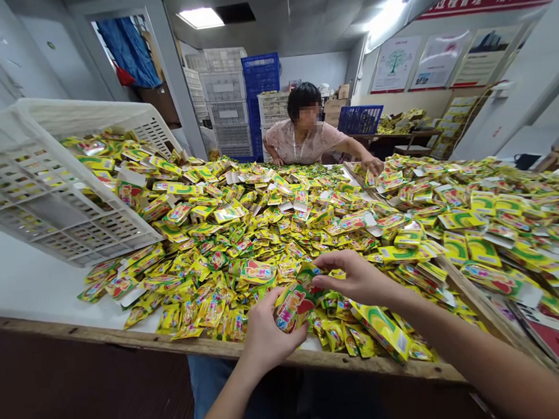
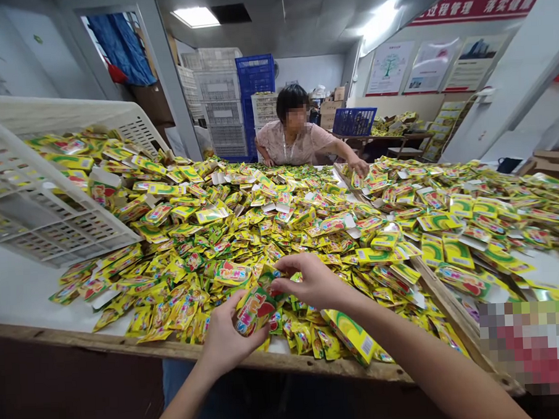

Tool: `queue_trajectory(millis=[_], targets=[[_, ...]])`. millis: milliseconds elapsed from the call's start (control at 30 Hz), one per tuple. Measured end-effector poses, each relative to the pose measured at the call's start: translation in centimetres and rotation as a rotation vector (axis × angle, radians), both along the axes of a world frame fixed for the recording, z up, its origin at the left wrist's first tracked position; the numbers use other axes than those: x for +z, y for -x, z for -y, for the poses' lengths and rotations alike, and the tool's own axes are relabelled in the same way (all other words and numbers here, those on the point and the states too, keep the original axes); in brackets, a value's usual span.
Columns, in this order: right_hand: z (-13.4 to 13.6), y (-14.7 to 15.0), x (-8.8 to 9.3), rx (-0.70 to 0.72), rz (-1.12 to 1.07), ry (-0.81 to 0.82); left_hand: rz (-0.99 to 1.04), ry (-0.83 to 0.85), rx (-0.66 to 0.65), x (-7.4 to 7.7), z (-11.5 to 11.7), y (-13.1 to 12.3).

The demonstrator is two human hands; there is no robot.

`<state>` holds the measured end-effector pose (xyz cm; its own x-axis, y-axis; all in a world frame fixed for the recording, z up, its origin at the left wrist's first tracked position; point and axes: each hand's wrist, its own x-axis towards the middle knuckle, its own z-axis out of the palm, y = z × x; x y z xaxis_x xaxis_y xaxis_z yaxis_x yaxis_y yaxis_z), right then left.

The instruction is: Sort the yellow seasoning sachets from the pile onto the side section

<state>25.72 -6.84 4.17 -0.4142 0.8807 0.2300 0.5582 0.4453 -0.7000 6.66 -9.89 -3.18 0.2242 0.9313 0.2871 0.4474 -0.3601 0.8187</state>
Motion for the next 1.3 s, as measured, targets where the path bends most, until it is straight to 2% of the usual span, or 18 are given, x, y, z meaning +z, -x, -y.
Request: queue_trajectory(millis=[133,233,300,400,467,533,600,667,733,800,900,1000,1067,1133,1233,1300], targets=[[0.5,1.0,-2.1,-0.268,-0.069,-0.095,-0.091,-0.101,0.129,-0.2,0.0,-0.6],[1.0,1.8,-3.3,-0.249,-0.081,-0.153,-0.112,-0.122,0.155,-0.2,0.0,-0.8],[1.1,1.9,-3.2,-0.273,-0.089,-0.233,-0.096,-0.123,0.141,0.0,-0.1,-0.7],[1.3,1.5,-2.6,-0.403,-0.073,-0.415,-0.058,-0.104,0.114,0.6,0.0,-0.5],[1.4,1.2,-2.3,-0.404,-0.031,-0.431,-0.039,-0.084,0.103,0.9,0.0,-0.4],[1.8,1.1,-2.3,-0.293,0.01,-0.32,-0.039,-0.065,0.091,1.2,0.1,-0.3],[2.3,1.1,-2.4,-0.125,0.023,-0.135,-0.067,-0.061,0.081,1.4,0.1,-0.4],[2.7,1.3,-2.6,-0.02,-0.003,0.034,-0.113,-0.078,0.071,1.6,0.0,-0.5],[2.8,1.6,-2.7,-0.011,-0.099,0.157,-0.123,-0.105,0.038,1.8,-0.2,-0.6],[2.7,1.8,-2.8,-0.069,-0.28,0.229,-0.052,-0.115,0.023,2.1,-0.5,-0.6],[2.5,1.8,-2.8,-0.131,-0.525,0.28,0.173,0.027,0.001,2.0,-0.7,-0.7],[2.7,1.6,-3.0,-0.002,-0.515,0.354,0.368,0.225,-0.072,1.6,-0.5,-1.0],[2.9,1.2,-3.2,0.093,-0.471,0.387,0.419,0.251,-0.07,1.3,-0.3,-1.4],[3.2,0.7,-3.5,0.061,-0.417,0.31,0.456,0.254,-0.041,1.1,-0.1,-1.8],[3.5,-0.6,-4.1,-0.237,-0.278,-0.047,0.538,0.304,0.046,0.8,-0.2,-2.2],[3.8,-1.4,-4.6,-0.406,-0.231,-0.184,0.565,0.325,0.101,0.5,-0.4,-2.4]])
